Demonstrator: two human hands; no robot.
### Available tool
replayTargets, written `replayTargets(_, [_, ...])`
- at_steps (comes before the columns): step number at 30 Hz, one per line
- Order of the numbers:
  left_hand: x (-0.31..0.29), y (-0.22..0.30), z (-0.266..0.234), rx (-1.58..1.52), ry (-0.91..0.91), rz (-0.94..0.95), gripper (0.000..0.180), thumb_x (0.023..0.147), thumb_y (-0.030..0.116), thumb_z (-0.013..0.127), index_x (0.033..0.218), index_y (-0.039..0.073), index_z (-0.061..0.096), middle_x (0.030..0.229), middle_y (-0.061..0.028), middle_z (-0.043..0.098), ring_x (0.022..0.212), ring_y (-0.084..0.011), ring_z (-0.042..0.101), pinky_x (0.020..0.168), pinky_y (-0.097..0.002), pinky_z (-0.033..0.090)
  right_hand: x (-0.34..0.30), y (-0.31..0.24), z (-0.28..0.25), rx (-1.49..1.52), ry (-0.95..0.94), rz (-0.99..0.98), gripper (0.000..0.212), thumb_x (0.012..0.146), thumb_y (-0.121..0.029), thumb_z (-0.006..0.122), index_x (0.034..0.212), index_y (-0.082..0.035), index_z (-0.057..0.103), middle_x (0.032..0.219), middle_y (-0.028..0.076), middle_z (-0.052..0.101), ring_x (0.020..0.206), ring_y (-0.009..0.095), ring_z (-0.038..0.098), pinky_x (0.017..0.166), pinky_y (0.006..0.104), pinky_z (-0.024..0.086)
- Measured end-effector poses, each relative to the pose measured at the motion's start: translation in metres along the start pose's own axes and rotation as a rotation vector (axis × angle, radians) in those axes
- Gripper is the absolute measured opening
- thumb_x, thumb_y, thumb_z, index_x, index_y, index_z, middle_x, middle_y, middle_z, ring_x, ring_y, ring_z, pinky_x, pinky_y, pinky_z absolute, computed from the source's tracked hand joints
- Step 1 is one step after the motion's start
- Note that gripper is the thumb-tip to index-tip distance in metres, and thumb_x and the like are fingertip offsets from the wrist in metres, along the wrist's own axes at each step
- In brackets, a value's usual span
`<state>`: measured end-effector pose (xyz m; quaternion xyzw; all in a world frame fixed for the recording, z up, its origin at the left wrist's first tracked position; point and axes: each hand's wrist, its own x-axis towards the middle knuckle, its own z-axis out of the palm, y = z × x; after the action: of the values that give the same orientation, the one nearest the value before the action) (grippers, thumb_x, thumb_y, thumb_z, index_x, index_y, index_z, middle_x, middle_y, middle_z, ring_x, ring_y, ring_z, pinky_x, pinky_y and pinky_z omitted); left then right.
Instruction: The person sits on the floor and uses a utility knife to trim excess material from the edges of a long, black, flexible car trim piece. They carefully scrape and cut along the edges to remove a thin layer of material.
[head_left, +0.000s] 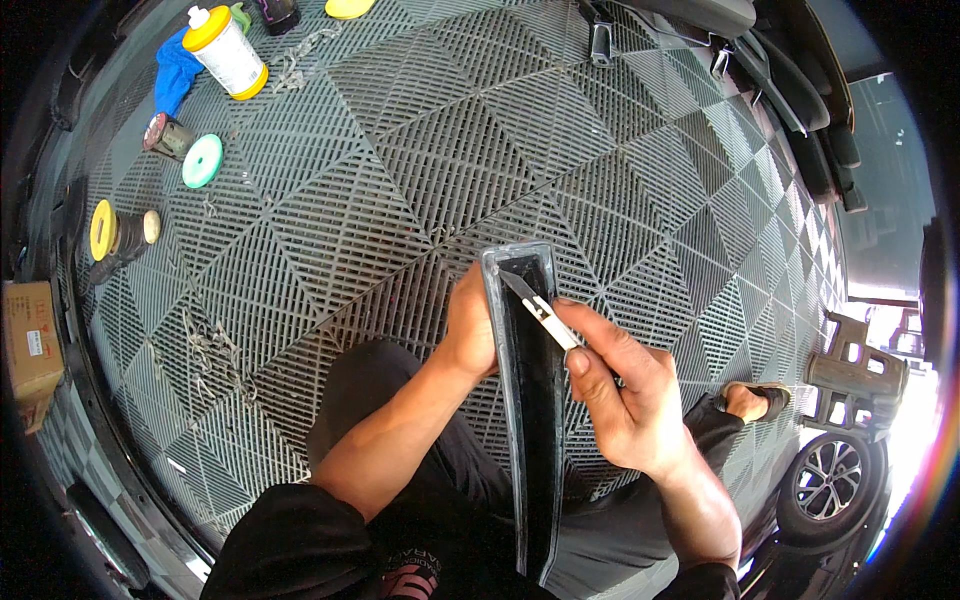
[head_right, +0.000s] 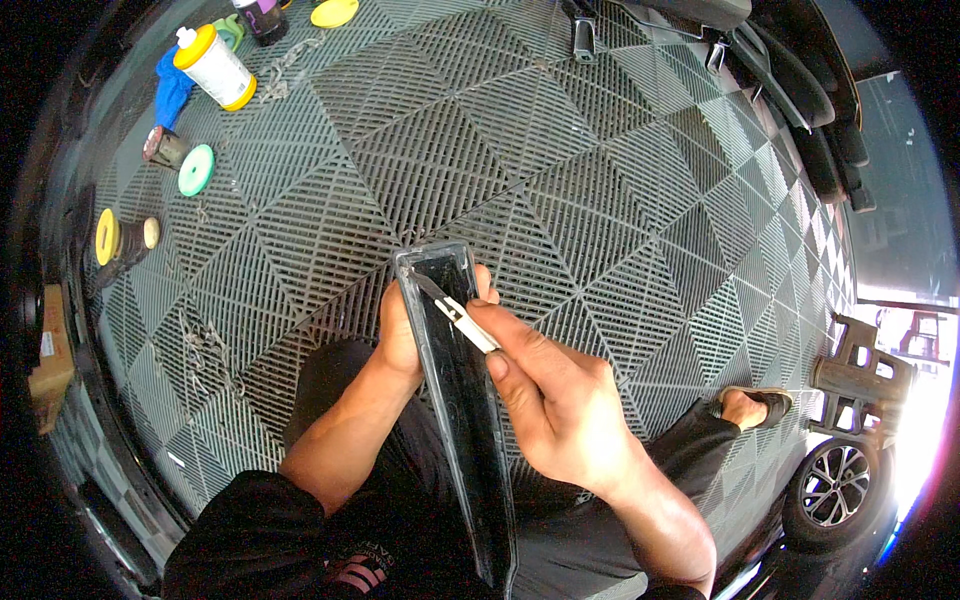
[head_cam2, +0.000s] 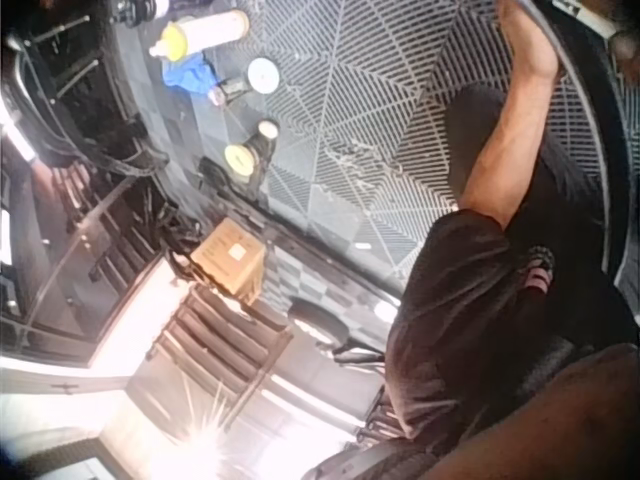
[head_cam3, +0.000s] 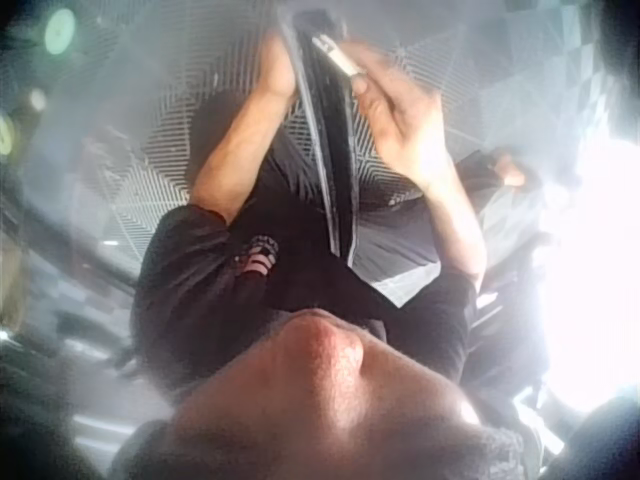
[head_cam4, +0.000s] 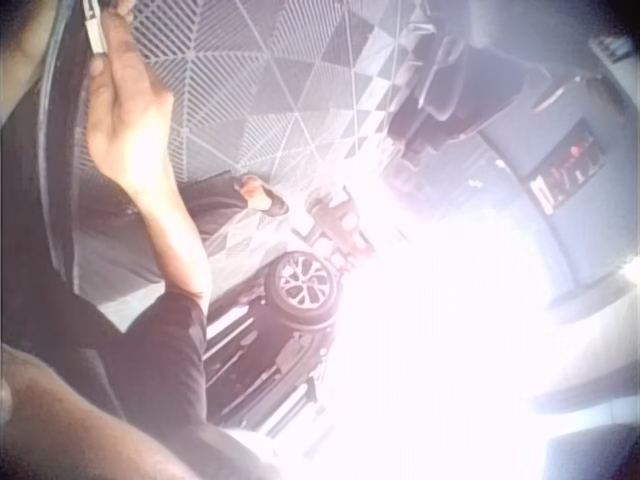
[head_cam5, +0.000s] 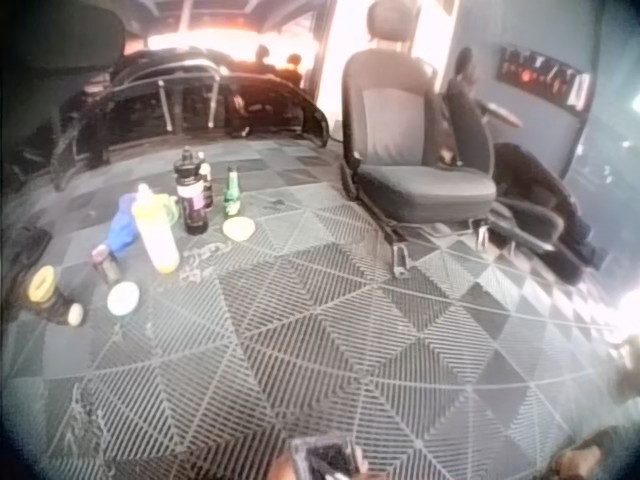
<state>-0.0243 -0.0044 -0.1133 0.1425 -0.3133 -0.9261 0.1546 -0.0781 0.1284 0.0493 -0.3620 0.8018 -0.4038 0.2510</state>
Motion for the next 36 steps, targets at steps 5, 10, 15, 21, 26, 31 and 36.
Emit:
replayTargets(5, [0.001,-0.003,-0.003,0.056,0.008,-0.004,0.048,0.095,0.051,0.053,0.101,0.003,0.061,0.087,-0.0093,0.061,0.084,-0.0213,0.061,0.072,-0.0340,0.054,0.000,0.005,0.003,-0.004,-0.012,-0.013,0.040,0.094,0.002,0.061,0.133,0.000,0.060,0.084,0.021,0.070,0.070,0.025,0.072,0.063,0.0318,0.055])
replayTargets(10, [0.000,0.002,0.004,0.023,0.010,-0.005,0.048,0.095,0.050,0.052,0.098,0.004,0.062,0.087,-0.0089,0.061,0.083,-0.0207,0.060,0.071,-0.0330,0.053,0.002,0.006,0.004,0.005,-0.021,-0.016,0.041,0.093,0.003,0.062,0.134,0.000,0.060,0.084,0.021,0.070,0.069,0.023,0.072,0.063,0.0314,0.055])
replayTargets(15, [-0.001,0.000,0.003,-0.001,0.021,0.005,0.046,0.095,0.049,0.052,0.098,0.004,0.062,0.085,-0.0080,0.059,0.080,-0.0195,0.058,0.067,-0.0324,0.051,0.003,0.007,0.006,-0.004,-0.019,-0.030,0.043,0.092,0.003,0.061,0.135,-0.001,0.060,0.086,0.022,0.071,0.067,0.023,0.072,0.061,0.0314,0.055])
replayTargets(21, [0.000,0.002,0.011,0.042,0.082,-0.004,0.043,0.095,0.046,0.052,0.091,0.003,0.059,0.079,-0.0050,0.053,0.069,-0.0160,0.050,0.059,-0.0297,0.044,0.002,0.007,0.008,-0.105,-0.015,-0.099,0.046,0.090,0.002,0.061,0.136,-0.002,0.059,0.079,0.021,0.070,0.060,0.023,0.070,0.056,0.0334,0.055])
replayTargets(26, [0.000,0.005,0.008,0.226,0.065,-0.057,0.042,0.093,0.045,0.052,0.086,0.004,0.057,0.074,-0.0035,0.050,0.067,-0.0149,0.048,0.058,-0.0277,0.042,-0.002,0.003,0.009,-0.091,-0.021,-0.035,0.048,0.089,0.002,0.060,0.137,-0.002,0.058,0.071,0.018,0.067,0.055,0.023,0.068,0.053,0.0336,0.055])
replayTargets(31, [0.000,0.005,0.011,0.316,0.107,-0.010,0.042,0.092,0.046,0.052,0.081,0.005,0.055,0.071,-0.0024,0.047,0.065,-0.0143,0.047,0.056,-0.0267,0.039,-0.004,0.000,0.009,-0.087,-0.026,0.007,0.049,0.089,0.001,0.060,0.138,-0.003,0.058,0.068,0.018,0.066,0.055,0.023,0.068,0.052,0.0336,0.054])
replayTargets(36, [0.001,0.008,0.011,0.276,0.090,-0.062,0.040,0.092,0.043,0.052,0.075,0.007,0.050,0.069,-0.0021,0.043,0.063,-0.0148,0.043,0.054,-0.0275,0.037,-0.005,-0.004,0.008,-0.088,-0.024,-0.009,0.049,0.089,0.001,0.060,0.138,-0.002,0.058,0.067,0.018,0.066,0.053,0.024,0.067,0.051,0.0343,0.053])
